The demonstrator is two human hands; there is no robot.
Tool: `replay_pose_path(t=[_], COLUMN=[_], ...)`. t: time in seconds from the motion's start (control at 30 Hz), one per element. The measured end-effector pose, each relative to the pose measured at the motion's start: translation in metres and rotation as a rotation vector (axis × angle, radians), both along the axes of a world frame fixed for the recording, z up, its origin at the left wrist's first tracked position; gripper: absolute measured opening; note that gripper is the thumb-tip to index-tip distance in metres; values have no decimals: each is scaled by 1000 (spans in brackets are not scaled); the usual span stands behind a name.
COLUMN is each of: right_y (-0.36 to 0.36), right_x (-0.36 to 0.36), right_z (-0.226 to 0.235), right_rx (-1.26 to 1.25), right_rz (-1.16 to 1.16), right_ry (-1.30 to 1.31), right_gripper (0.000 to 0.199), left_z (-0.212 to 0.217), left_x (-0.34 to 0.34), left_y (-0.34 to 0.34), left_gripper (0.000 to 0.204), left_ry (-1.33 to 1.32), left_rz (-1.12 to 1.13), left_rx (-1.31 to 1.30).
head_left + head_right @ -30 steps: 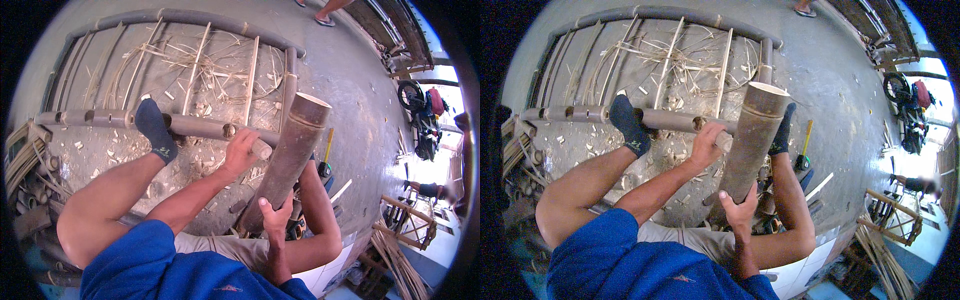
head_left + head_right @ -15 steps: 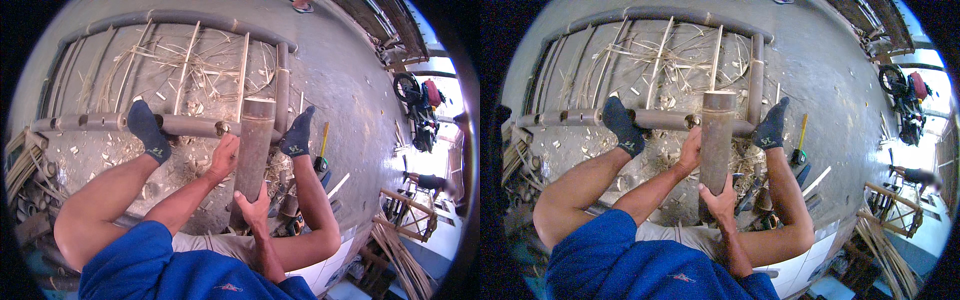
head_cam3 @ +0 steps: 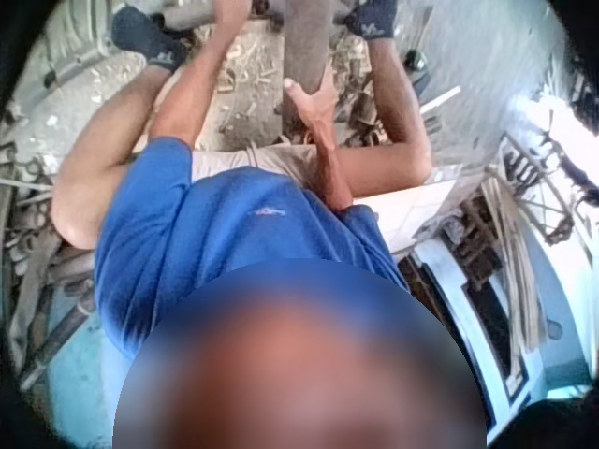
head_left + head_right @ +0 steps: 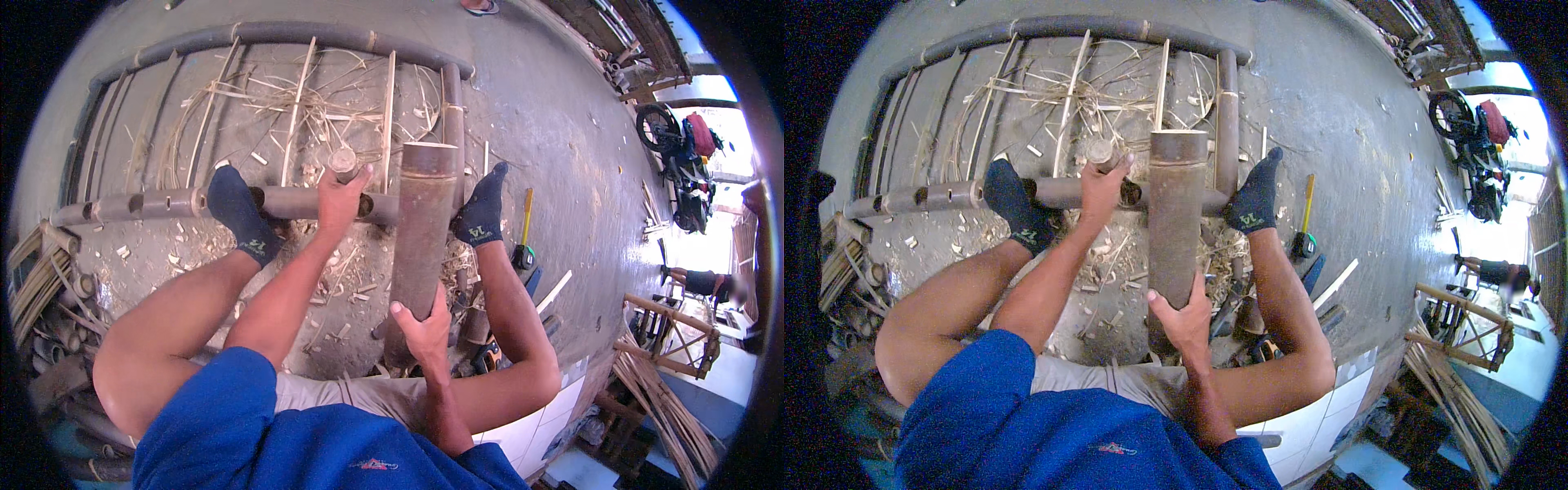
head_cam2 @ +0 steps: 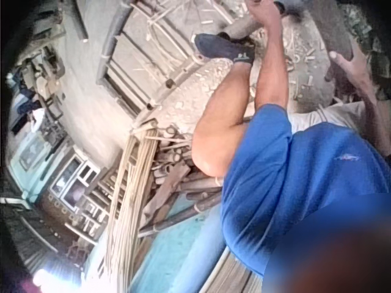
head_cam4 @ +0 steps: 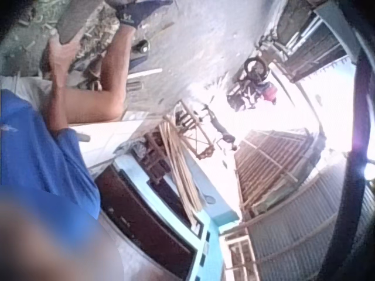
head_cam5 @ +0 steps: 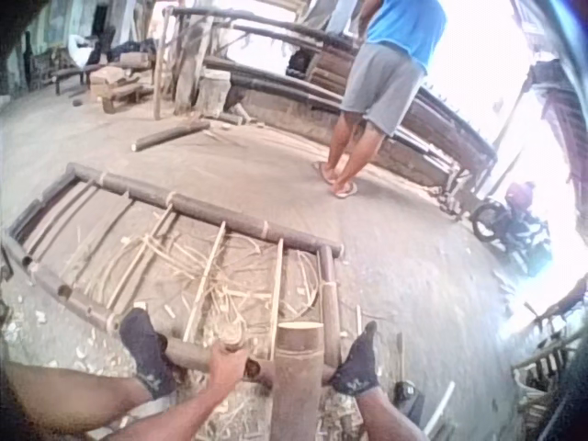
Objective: The person sits on the floor and assembles a bamboo frame by inserting small bamboo dowels into pre-drilled holes. They use a larger bamboo piece as a mallet to tap the dowels into place, then remove and reinsert them to adjust the fit.
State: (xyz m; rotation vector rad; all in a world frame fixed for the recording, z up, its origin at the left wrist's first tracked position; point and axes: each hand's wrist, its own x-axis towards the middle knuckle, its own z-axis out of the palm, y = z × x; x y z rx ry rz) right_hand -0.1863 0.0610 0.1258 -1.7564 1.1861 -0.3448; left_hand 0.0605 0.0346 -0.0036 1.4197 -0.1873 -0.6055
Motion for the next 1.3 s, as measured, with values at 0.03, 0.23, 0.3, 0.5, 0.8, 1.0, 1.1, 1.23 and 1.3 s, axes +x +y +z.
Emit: replay_pose_path(t=[0.03,0.23,0.3,0.5,0.8,1.0,1.1,1.23,1.3], right_y=[-2,-22,-26,-19,-14,-19,-21,-22,-23], right_x=[0,-4,-7,4,2,-8,-13,-12,-4], right_z=[3,20,23,10,19,29,31,27,20], right_rx=[-21,-3,-83,-121,-72,20,-21,-27,-21], right_rz=[-8,-54,-41,-15,-52,-146,-159,-163,-173], right_ry=[-30,-74,-110,-95,-209,-243,-304,-422,-464], right_gripper=[69,72,77,86,77,75,81,83,83], left_z=[4,13,5,-29,-6,20,16,3,-3], left_x=[12,1,-20,-65,-56,-76,-85,-88,-88], left_y=[1,15,20,27,26,4,7,15,17], left_gripper=[33,31,29,33,31,50,57,55,54], left_ry=[-34,-43,-149,-539,-398,-763,-656,-599,-620], left_rz=[-70,-357,-397,-240,-216,-194,-231,-266,-294], left_rx=[-27,-19,-51,21,50,13,125,166,161])
